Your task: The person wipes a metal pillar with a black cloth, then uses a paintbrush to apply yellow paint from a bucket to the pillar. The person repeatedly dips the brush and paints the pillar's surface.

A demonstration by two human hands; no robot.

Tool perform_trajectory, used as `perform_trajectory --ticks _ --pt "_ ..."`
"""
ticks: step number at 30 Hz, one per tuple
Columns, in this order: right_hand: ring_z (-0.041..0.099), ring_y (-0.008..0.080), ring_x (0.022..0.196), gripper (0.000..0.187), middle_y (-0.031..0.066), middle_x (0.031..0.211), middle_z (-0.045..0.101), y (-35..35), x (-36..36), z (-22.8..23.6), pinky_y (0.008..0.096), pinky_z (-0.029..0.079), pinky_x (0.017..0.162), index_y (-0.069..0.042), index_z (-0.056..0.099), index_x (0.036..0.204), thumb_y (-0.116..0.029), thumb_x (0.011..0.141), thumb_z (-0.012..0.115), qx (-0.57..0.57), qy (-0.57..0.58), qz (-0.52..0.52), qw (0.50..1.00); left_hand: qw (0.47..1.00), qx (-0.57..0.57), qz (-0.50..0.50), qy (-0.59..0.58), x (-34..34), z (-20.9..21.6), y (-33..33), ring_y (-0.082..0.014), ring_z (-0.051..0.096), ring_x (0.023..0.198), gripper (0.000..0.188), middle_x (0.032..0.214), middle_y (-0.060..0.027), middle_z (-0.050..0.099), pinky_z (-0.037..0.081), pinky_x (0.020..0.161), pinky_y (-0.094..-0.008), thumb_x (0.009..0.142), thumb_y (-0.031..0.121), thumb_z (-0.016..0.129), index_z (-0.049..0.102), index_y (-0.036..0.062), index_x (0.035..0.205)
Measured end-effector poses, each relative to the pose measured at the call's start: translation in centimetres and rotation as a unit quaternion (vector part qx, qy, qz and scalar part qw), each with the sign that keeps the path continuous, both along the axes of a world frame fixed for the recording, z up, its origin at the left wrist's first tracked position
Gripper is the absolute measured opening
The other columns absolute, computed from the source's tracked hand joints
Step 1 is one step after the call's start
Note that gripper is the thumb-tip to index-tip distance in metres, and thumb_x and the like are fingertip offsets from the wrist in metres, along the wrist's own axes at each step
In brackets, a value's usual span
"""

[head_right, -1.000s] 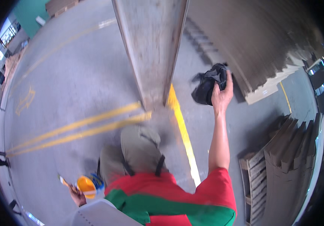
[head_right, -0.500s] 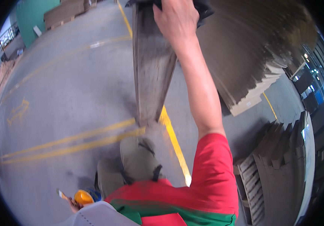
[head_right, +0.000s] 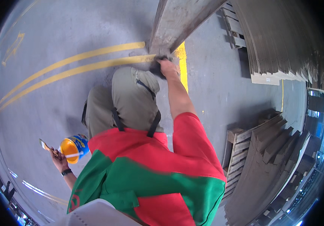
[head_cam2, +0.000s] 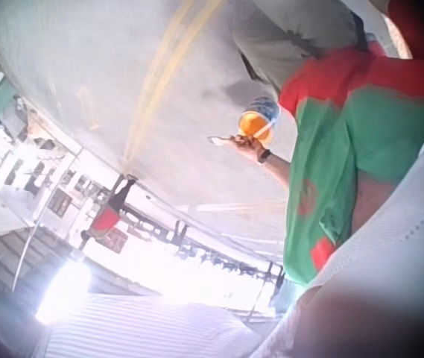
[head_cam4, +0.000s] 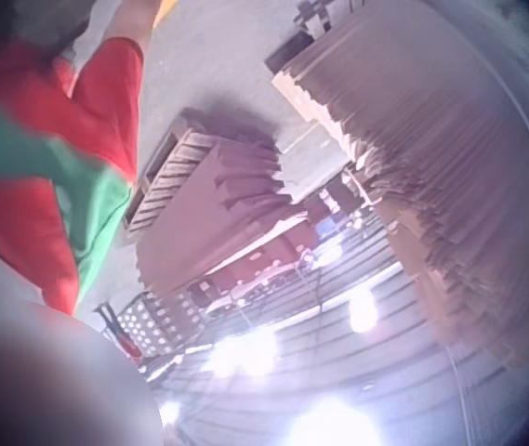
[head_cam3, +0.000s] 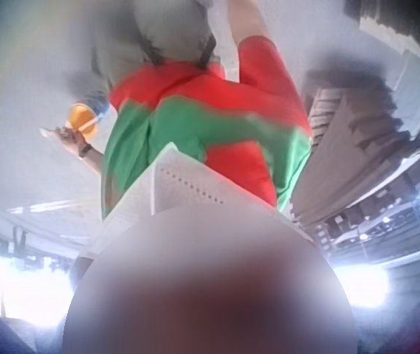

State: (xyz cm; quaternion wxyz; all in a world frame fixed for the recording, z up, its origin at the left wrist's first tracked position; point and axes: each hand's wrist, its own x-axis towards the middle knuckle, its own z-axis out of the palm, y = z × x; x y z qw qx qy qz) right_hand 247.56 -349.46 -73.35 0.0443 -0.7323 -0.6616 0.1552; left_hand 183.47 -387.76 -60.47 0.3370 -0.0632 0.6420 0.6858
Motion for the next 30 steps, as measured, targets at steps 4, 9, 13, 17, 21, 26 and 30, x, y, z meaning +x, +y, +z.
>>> perform_trajectory --ticks 4,9,13,17,21,26,30 --pt "0.061 0.0406 0.118 0.061 0.0223 0.131 0.061 -7.4 5.3 -0.3 0.0475 0.050 0.103 -0.021 0.056 0.142 -0.004 0.083 0.062 -0.004 -0.007 -0.122 0.993 0.999 0.038 -0.011 -0.012 -1.0 -1.0 -1.2 -0.0030 0.041 0.050 0.026 0.076 0.0025 0.062 0.026 0.042 -0.0202 0.103 0.031 0.061 0.063 0.0119 0.121" --pt "0.061 0.0404 0.115 0.064 0.0217 0.123 0.064 -5.5 7.6 17.0 0.0477 0.052 0.099 -0.015 0.058 0.140 -0.001 0.078 0.066 0.335 0.055 0.014 0.940 0.996 0.075 -0.026 -0.031 -1.1 -1.4 -1.9 -0.0035 0.036 0.049 0.026 0.076 0.0026 0.062 0.023 0.042 -0.0214 0.104 0.031 0.061 0.063 0.0109 0.120" --pt "0.063 0.0377 0.106 0.066 0.0193 0.113 0.062 -1.0 5.2 26.1 0.0453 0.051 0.094 -0.011 0.056 0.141 -0.001 0.077 0.068 0.509 0.050 0.016 0.859 0.998 0.055 -0.013 -0.012 -0.7 -1.1 -0.4 -0.0035 0.034 0.049 0.028 0.075 0.0032 0.061 0.023 0.043 -0.0211 0.103 0.031 0.062 0.063 0.0104 0.122" --pt "0.059 0.0387 0.111 0.069 0.0193 0.116 0.059 3.8 -0.2 21.5 0.0458 0.049 0.097 -0.007 0.053 0.143 -0.002 0.076 0.067 0.592 0.085 -0.023 0.801 0.999 0.033 0.004 -0.029 0.2 -0.3 0.3 -0.0031 0.035 0.050 0.030 0.075 0.0042 0.061 0.025 0.044 -0.0202 0.103 0.031 0.063 0.063 0.0103 0.125" --pt "0.057 0.0406 0.120 0.067 0.0226 0.131 0.059 4.8 -3.6 8.3 0.0455 0.047 0.104 -0.011 0.054 0.143 -0.004 0.077 0.067 0.362 0.168 0.018 0.917 0.999 0.020 0.000 -0.038 0.7 0.2 0.4 -0.0033 0.036 0.050 0.030 0.076 0.0042 0.061 0.026 0.044 -0.0205 0.103 0.031 0.062 0.062 0.0101 0.125" --pt "0.061 0.0392 0.118 0.064 0.0166 0.127 0.064 -3.0 4.9 3.7 0.0474 0.051 0.102 -0.025 0.056 0.142 -0.009 0.081 0.066 -0.004 -0.051 0.033 0.998 0.995 0.070 -0.056 -0.046 0.2 -0.6 0.7 -0.0039 0.036 0.050 0.031 0.076 0.0038 0.060 0.027 0.045 -0.0212 0.103 0.032 0.062 0.061 0.0097 0.125" --pt "0.064 0.0401 0.113 0.065 0.0148 0.126 0.065 -5.7 8.0 14.4 0.0466 0.052 0.100 -0.021 0.059 0.139 -0.003 0.077 0.068 0.198 0.002 0.054 0.979 0.997 0.046 -0.046 -0.041 -0.1 -0.6 0.2 -0.0036 0.035 0.050 0.031 0.077 0.0043 0.061 0.026 0.045 -0.0210 0.103 0.032 0.062 0.061 0.0094 0.125"
